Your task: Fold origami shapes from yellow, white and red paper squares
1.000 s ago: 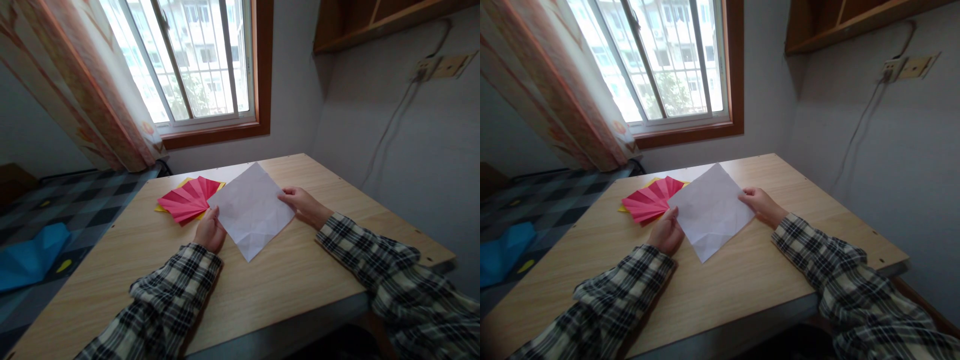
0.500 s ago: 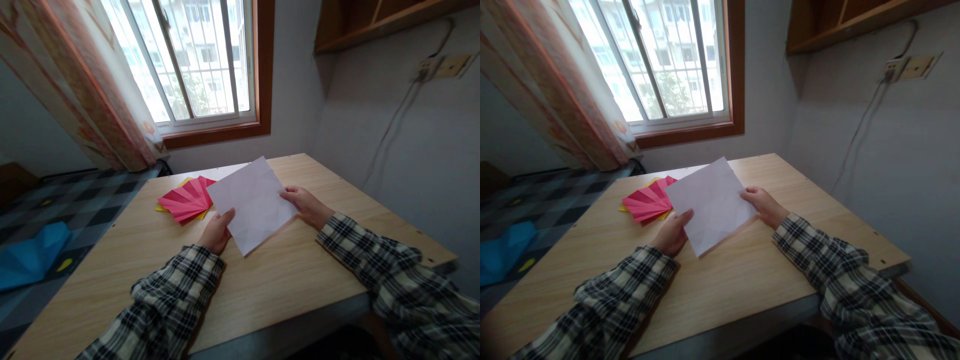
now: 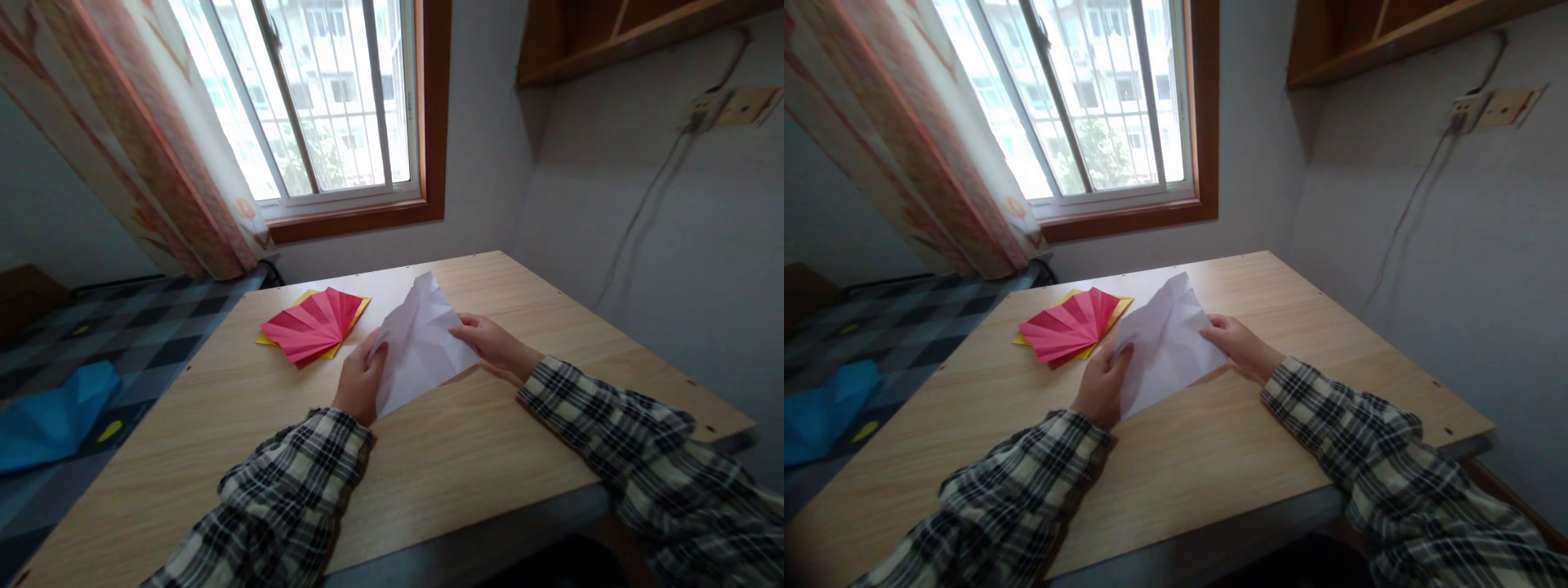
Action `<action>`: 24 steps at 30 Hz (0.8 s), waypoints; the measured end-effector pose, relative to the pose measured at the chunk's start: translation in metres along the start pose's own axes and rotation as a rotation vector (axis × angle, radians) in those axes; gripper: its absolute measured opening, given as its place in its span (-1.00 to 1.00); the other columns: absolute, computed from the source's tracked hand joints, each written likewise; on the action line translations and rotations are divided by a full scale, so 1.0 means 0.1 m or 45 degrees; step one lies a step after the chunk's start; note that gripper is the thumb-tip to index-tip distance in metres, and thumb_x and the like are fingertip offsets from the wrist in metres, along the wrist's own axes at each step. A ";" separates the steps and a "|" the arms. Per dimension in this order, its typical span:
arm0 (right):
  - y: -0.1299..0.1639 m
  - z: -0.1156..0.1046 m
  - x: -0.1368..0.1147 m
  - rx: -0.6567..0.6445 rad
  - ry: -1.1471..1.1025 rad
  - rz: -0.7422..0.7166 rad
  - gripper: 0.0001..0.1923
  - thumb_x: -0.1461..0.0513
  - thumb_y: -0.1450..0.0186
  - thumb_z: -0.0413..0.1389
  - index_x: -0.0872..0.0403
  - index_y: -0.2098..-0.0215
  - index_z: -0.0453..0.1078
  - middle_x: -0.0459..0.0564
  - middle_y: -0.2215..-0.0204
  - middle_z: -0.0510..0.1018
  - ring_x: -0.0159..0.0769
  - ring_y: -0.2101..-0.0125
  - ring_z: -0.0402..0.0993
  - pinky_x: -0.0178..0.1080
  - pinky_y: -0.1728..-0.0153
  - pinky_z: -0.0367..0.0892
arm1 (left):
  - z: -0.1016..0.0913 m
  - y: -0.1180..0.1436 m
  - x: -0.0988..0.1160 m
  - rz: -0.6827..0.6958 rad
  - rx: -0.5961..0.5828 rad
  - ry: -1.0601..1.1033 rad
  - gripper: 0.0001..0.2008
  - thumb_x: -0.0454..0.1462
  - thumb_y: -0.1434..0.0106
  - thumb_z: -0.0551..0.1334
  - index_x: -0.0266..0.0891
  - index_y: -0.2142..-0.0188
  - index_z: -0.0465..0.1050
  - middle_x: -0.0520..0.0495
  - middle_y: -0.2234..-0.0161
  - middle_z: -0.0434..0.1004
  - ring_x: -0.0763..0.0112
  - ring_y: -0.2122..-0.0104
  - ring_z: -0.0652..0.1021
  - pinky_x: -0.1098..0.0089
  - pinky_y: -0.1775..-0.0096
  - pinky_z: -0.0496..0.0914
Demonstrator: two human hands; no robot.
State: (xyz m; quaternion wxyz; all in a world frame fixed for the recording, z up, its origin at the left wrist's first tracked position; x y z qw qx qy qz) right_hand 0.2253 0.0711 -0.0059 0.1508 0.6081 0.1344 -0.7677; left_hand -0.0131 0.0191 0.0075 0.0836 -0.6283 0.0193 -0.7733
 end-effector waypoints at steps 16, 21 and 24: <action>0.02 0.24 -0.02 -0.080 -0.312 -0.036 -0.76 0.17 -0.26 0.24 0.09 0.13 0.50 0.07 0.20 0.65 -0.23 0.21 0.59 -0.19 0.09 0.51 | 0.12 0.09 0.08 0.213 -0.243 -0.368 -0.45 -0.30 -0.18 0.37 -0.05 -0.17 0.42 -0.13 -0.30 0.27 0.05 -0.31 0.23 0.04 -0.33 0.04; 0.01 0.25 0.04 -0.060 -0.299 -0.019 -0.69 0.05 -0.29 0.23 0.07 0.12 0.49 0.08 0.19 0.65 -0.23 0.22 0.58 -0.19 0.11 0.52 | 0.14 0.10 0.05 0.111 -0.280 -0.306 -0.42 -0.35 -0.09 0.42 -0.12 -0.12 0.45 -0.17 -0.26 0.33 0.05 -0.32 0.22 0.10 -0.36 -0.06; 0.02 0.25 0.04 -0.038 -0.230 -0.073 -0.54 -0.12 -0.33 0.11 0.06 0.08 0.48 0.09 0.15 0.63 -0.19 0.17 0.57 -0.18 0.10 0.50 | 0.18 0.14 0.08 0.194 -0.290 -0.361 -0.42 -0.37 -0.03 0.44 -0.11 -0.08 0.48 -0.19 -0.27 0.31 0.02 -0.34 0.16 0.08 -0.37 -0.17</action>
Point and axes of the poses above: each hand's wrist, its own y-axis away from the middle knuckle, its own z-axis out of the palm, x = y × z, the point moved 3 cm from there along -y, towards the middle knuckle
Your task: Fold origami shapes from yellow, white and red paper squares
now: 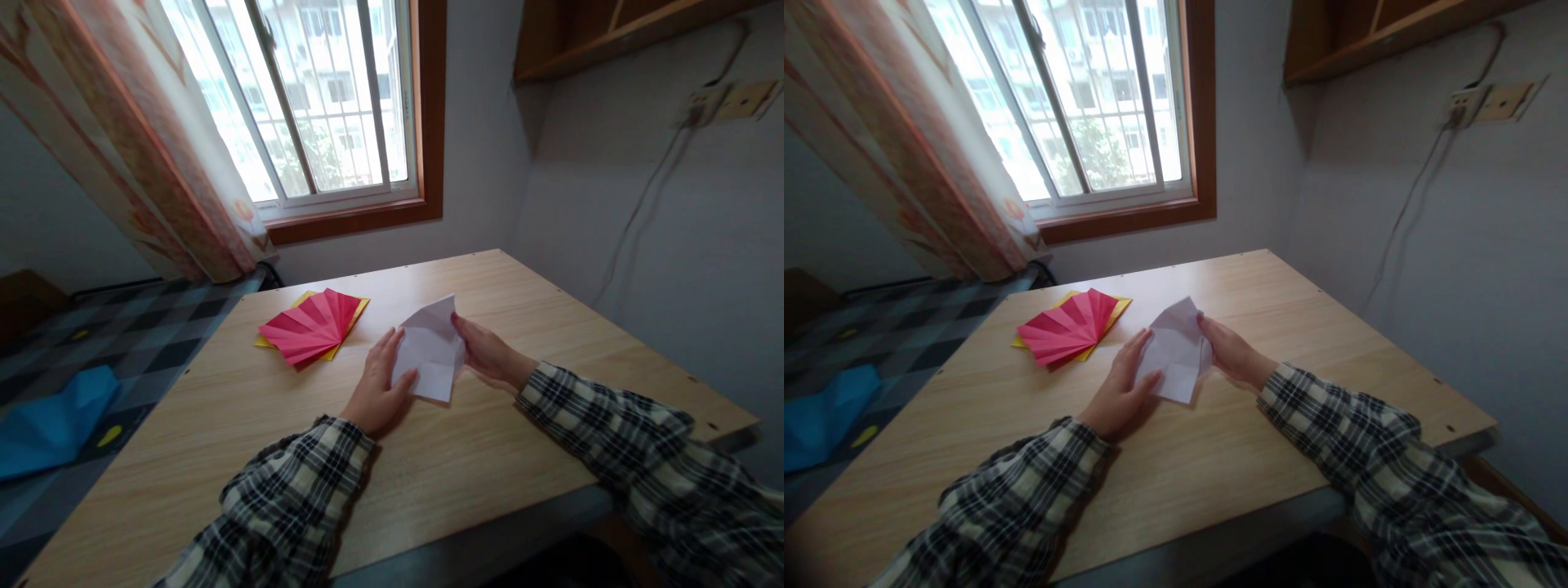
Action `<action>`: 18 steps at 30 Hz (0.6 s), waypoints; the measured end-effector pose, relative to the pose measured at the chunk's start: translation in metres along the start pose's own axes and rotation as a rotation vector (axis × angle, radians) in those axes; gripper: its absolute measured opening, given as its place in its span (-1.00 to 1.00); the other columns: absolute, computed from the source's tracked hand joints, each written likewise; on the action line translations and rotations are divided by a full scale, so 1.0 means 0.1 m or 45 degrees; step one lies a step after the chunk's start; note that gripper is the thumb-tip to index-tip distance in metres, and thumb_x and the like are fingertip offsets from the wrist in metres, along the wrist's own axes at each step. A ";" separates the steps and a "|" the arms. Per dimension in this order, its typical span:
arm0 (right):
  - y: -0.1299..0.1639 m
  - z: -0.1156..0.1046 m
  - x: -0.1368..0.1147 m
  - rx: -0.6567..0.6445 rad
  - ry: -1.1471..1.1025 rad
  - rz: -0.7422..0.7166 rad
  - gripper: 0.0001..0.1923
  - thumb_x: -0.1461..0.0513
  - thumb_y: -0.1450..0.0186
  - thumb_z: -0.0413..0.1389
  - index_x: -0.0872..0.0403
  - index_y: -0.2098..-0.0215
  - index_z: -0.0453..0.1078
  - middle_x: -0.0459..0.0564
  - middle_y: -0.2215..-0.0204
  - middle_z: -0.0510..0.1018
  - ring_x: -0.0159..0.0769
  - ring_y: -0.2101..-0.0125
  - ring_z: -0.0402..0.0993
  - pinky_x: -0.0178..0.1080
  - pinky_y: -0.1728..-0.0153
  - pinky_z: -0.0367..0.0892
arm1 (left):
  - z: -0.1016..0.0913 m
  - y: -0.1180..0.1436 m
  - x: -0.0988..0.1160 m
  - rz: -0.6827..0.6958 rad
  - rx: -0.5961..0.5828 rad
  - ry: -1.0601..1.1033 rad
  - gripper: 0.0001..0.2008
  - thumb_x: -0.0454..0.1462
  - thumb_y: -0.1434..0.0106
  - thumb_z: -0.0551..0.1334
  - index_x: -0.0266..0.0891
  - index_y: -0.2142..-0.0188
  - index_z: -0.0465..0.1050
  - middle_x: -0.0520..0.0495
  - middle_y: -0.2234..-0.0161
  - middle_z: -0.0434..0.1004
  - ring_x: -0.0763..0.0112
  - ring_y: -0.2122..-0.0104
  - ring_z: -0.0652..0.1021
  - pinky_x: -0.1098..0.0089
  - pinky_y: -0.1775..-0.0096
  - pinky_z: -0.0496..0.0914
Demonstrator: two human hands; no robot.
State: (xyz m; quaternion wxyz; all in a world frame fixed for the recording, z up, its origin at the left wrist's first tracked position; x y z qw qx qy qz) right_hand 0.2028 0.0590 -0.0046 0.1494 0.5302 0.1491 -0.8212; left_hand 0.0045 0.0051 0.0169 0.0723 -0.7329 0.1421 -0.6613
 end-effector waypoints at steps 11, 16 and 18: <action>0.15 0.06 -0.23 -0.143 0.337 -0.255 -0.19 0.05 -0.11 0.37 -0.09 -0.27 0.20 0.10 -0.18 0.43 -0.10 -0.06 0.43 -0.10 -0.03 0.39 | 0.00 0.01 0.05 0.027 -0.064 -0.123 -0.45 -0.30 -0.05 0.46 -0.09 -0.07 0.51 -0.19 -0.27 0.26 -0.08 -0.32 0.15 -0.05 -0.36 -0.17; 0.15 0.09 -0.21 -0.260 0.389 -0.299 -0.09 0.14 0.03 0.46 -0.09 -0.23 0.22 0.05 -0.14 0.42 -0.10 -0.07 0.40 -0.11 -0.04 0.39 | -0.03 -0.02 0.08 -0.028 -0.017 0.039 -0.50 -0.36 -0.06 0.43 -0.08 -0.03 0.54 -0.14 -0.19 0.36 -0.02 -0.29 0.19 0.01 -0.36 -0.16; 0.14 0.07 -0.20 -0.163 0.471 -0.353 -0.16 0.17 0.00 0.45 -0.08 -0.19 0.25 0.03 -0.07 0.46 -0.12 0.00 0.43 -0.11 0.00 0.41 | -0.02 -0.02 0.09 -0.030 -0.029 0.041 -0.55 -0.36 -0.08 0.42 -0.07 0.01 0.57 -0.12 -0.15 0.40 0.01 -0.26 0.24 0.03 -0.36 -0.13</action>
Point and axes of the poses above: each hand's wrist, its own y-axis away from the middle knuckle, its own z-axis out of the palm, x = y × z, the point moved 3 cm from there along -y, towards the middle knuckle
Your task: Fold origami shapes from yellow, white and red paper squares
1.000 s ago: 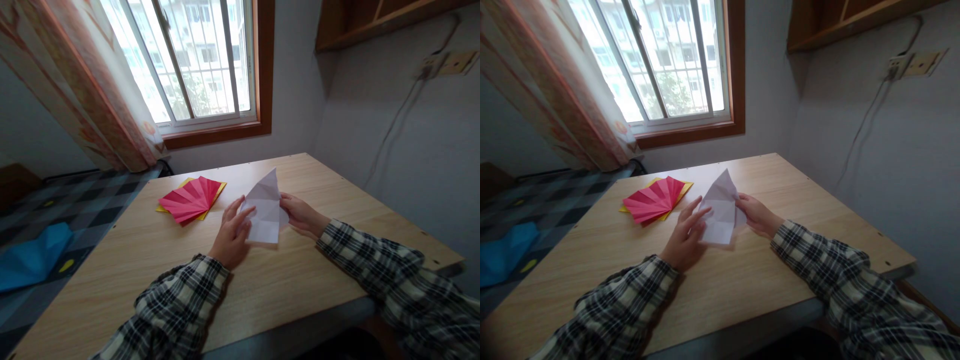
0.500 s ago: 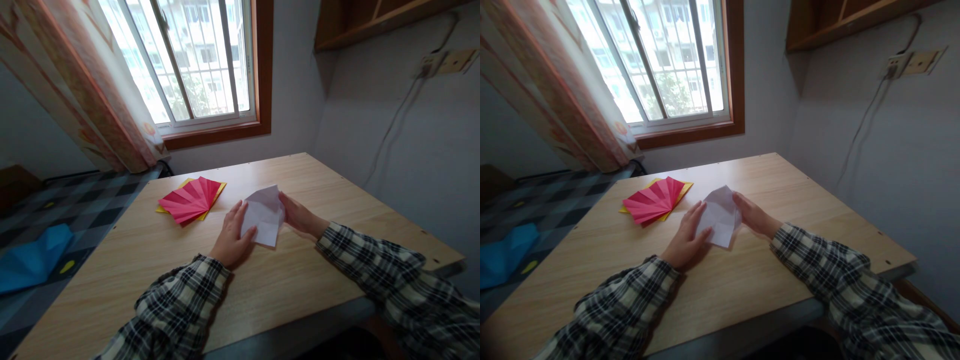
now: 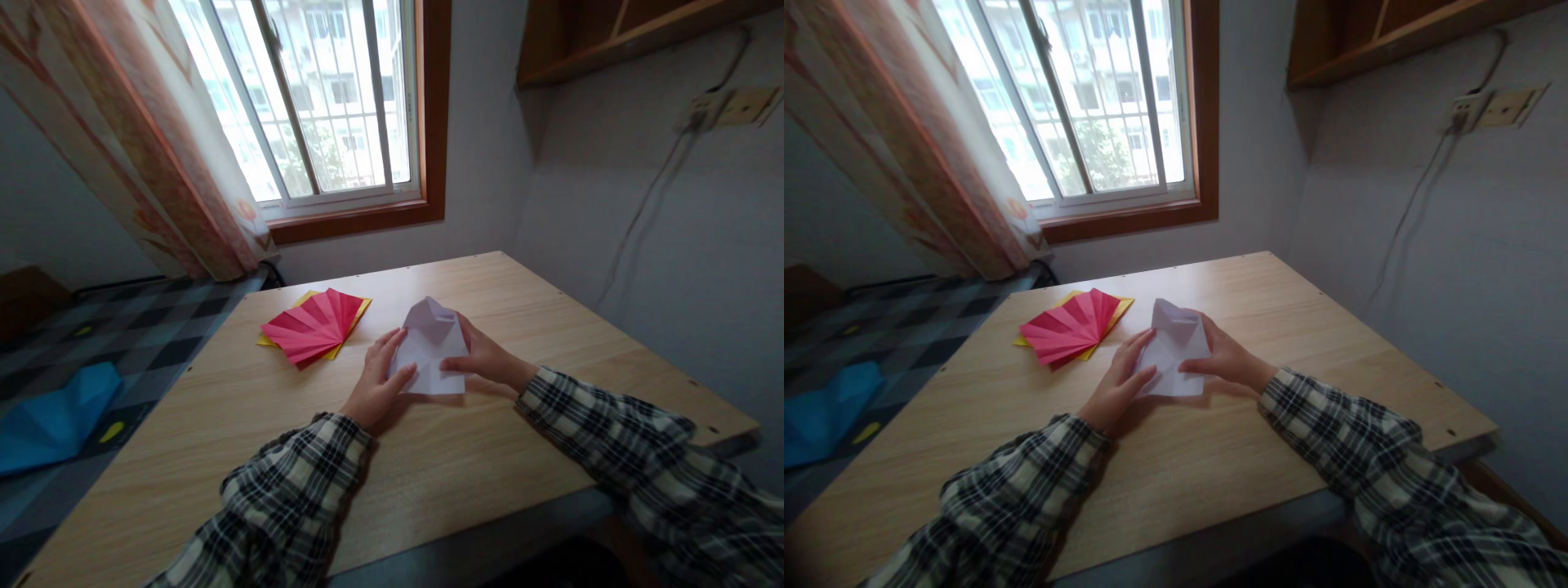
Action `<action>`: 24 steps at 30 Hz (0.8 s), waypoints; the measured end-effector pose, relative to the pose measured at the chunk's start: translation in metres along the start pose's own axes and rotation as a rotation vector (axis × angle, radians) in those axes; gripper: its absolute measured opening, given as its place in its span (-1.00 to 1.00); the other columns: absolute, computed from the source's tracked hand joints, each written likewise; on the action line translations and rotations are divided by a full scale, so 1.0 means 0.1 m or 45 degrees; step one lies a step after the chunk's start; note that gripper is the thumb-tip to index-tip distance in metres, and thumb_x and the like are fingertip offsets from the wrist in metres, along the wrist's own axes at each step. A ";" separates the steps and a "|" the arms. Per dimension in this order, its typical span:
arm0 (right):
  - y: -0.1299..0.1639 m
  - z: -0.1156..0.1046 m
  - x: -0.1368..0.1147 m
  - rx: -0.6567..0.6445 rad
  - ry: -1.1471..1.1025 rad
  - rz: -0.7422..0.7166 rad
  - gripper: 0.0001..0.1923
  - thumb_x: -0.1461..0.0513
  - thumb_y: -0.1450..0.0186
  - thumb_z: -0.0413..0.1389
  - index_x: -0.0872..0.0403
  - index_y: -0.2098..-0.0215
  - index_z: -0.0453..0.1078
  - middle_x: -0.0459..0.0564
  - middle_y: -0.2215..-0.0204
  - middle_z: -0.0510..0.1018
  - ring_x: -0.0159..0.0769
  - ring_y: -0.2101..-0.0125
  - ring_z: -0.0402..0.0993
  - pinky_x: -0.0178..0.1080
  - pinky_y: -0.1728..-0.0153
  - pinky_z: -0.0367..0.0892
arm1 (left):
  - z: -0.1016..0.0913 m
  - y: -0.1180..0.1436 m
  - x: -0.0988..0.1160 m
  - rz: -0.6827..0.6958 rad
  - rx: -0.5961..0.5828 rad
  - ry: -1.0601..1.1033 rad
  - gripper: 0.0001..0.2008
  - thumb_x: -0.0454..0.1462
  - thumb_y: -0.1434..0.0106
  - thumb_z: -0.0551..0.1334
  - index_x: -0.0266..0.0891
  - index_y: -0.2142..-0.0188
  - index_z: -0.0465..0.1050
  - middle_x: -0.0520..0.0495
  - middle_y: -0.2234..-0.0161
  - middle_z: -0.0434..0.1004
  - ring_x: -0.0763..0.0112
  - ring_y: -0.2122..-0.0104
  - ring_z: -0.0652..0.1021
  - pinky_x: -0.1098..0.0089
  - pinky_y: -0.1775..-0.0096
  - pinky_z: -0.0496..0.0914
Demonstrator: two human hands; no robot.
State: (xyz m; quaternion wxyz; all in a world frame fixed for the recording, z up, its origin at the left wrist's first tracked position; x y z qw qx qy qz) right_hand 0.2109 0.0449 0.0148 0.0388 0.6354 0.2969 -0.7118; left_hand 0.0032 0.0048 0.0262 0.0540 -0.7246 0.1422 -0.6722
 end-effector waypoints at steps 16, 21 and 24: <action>-0.02 -0.03 0.20 0.193 -0.426 0.358 -0.62 0.01 -0.25 0.26 0.08 0.10 0.46 0.09 0.21 0.64 -0.21 0.31 0.59 -0.20 0.25 0.49 | 0.01 0.01 -0.22 -0.146 -0.158 0.032 -0.49 -0.23 -0.17 0.37 -0.10 -0.14 0.45 -0.10 0.18 0.57 0.35 0.33 0.54 0.41 0.31 0.46; -0.03 -0.07 0.20 0.203 -0.471 0.363 -0.70 0.14 -0.23 0.30 0.09 0.12 0.48 0.06 0.23 0.66 -0.25 0.33 0.59 -0.22 0.23 0.52 | 0.00 -0.01 -0.23 -0.130 -0.232 0.095 -0.49 -0.25 -0.12 0.42 -0.15 -0.09 0.48 -0.11 0.13 0.56 0.34 0.26 0.54 0.42 0.27 0.43; -0.04 -0.09 0.24 0.248 -0.478 0.376 -0.75 0.16 -0.21 0.31 0.11 0.20 0.51 0.07 0.27 0.66 -0.25 0.36 0.59 -0.22 0.25 0.52 | 0.00 -0.03 -0.26 -0.137 -0.318 0.121 -0.40 -0.21 -0.13 0.42 -0.15 -0.16 0.40 -0.10 0.14 0.55 0.37 0.28 0.53 0.42 0.28 0.41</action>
Point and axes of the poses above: each hand's wrist, its own y-axis away from the middle knuckle, its own z-axis out of the palm, x = y × z, the point moved 3 cm from there along -y, towards the middle knuckle
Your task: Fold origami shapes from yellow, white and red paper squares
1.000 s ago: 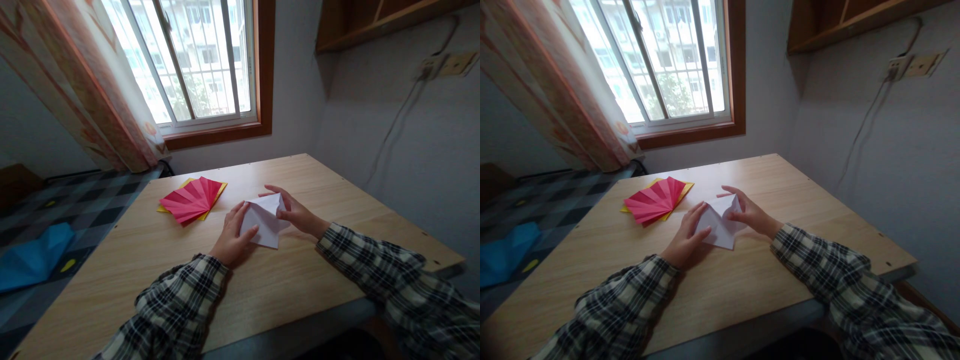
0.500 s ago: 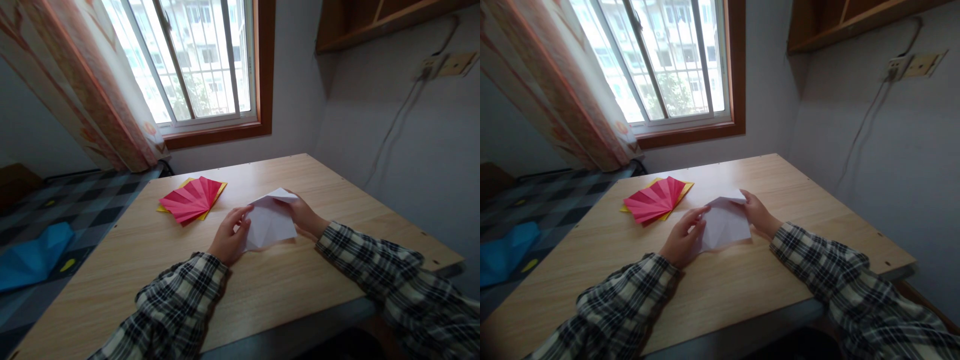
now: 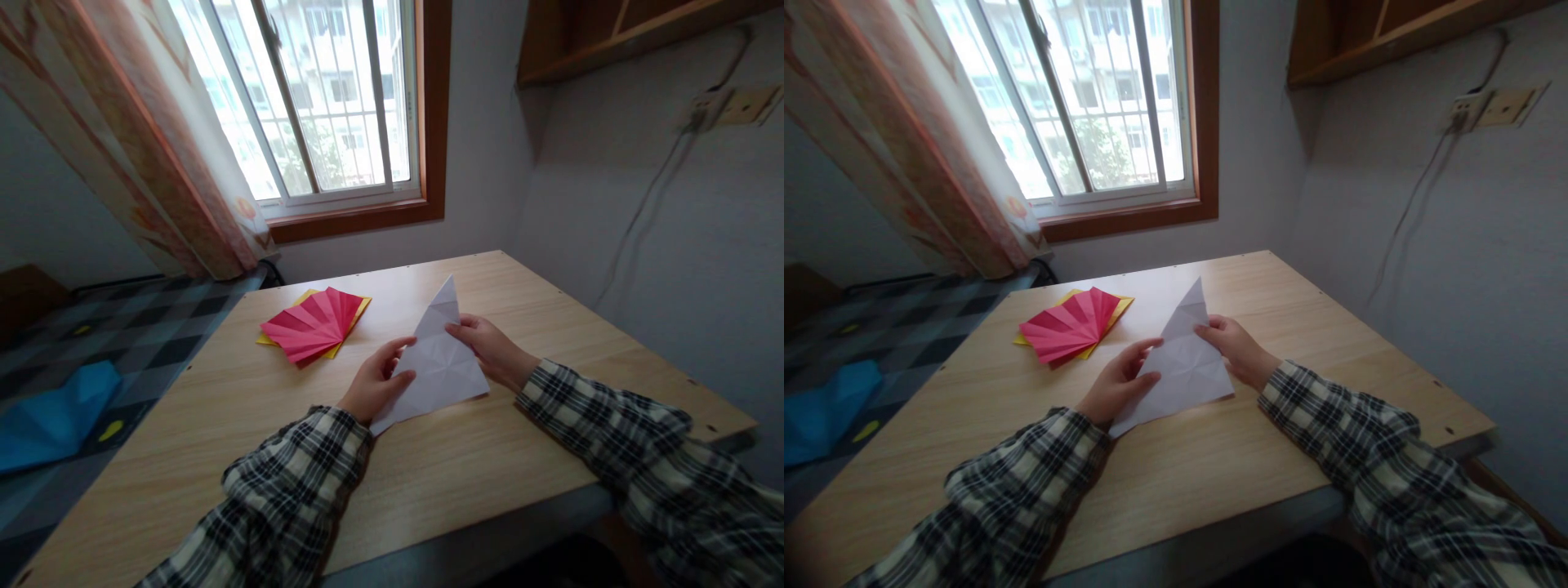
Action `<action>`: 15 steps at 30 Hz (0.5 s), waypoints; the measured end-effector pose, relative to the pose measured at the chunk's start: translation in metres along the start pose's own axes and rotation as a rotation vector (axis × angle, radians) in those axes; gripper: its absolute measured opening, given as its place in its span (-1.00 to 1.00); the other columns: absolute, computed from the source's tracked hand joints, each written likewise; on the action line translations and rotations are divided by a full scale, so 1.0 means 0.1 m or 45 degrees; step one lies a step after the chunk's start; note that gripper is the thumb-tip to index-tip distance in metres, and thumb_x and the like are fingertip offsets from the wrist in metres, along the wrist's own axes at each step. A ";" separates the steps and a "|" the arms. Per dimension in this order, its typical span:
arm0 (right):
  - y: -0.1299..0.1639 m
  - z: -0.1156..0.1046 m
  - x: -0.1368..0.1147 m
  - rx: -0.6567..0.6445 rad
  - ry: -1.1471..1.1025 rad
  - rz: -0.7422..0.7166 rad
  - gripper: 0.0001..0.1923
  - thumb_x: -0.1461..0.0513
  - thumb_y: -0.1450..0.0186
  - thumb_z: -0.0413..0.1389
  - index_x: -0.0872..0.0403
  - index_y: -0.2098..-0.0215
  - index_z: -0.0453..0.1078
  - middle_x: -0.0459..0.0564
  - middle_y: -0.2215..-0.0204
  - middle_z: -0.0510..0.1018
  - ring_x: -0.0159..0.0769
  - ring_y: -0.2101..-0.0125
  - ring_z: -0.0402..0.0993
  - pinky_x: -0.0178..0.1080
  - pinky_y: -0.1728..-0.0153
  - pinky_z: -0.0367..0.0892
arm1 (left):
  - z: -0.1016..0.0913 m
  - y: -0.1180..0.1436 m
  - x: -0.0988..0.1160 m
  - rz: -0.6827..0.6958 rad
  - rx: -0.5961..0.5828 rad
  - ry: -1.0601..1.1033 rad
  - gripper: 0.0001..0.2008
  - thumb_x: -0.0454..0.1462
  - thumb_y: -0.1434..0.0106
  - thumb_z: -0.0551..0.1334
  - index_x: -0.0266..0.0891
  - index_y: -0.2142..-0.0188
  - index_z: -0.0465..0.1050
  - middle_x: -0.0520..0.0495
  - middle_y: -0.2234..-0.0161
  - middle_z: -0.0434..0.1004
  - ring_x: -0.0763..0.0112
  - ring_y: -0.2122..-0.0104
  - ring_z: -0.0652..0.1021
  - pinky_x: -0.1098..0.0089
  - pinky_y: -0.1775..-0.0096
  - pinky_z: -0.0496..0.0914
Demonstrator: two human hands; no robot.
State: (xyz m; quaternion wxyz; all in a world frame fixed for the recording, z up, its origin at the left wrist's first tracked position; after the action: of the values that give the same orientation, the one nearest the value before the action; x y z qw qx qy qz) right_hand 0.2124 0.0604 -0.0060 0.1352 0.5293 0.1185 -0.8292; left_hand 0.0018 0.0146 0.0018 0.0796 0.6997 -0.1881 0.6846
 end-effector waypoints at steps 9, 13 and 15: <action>0.02 0.03 0.05 -0.108 0.006 0.051 -0.72 0.18 -0.18 0.34 0.14 0.18 0.53 0.09 0.28 0.66 -0.24 0.34 0.59 -0.21 0.24 0.52 | 0.00 -0.02 0.10 -0.060 0.150 -0.421 -0.56 0.04 -0.26 0.17 -0.30 0.22 0.57 -0.07 0.37 0.55 0.31 0.33 0.48 0.38 0.31 0.38; 0.05 0.05 0.06 -0.162 0.043 0.079 -0.71 0.18 -0.17 0.35 0.15 0.17 0.53 0.09 0.27 0.65 -0.23 0.30 0.59 -0.20 0.21 0.51 | 0.02 -0.01 0.15 -0.093 0.126 -0.547 -0.59 0.02 -0.23 0.17 -0.29 0.38 0.54 -0.02 0.46 0.51 0.36 0.42 0.43 0.41 0.40 0.31; 0.05 0.05 0.04 -0.125 0.053 0.067 -0.72 0.18 -0.16 0.35 0.14 0.19 0.54 0.06 0.29 0.64 -0.24 0.31 0.58 -0.20 0.23 0.51 | 0.05 0.00 0.15 -0.100 0.079 -0.592 -0.60 0.01 -0.23 0.16 -0.29 0.44 0.51 0.01 0.51 0.44 0.40 0.47 0.38 0.44 0.45 0.25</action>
State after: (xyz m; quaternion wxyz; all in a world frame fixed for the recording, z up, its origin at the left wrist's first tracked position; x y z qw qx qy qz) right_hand 0.2083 0.0532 -0.0074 0.1803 0.5420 0.1477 -0.8074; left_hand 0.0064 0.0108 0.0163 0.0394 0.8475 -0.1529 0.5068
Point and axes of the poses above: each hand's wrist, its own y-axis away from the middle knuckle, its own z-axis out of the palm, x = y × z, the point moved 3 cm from there along -y, towards the middle knuckle
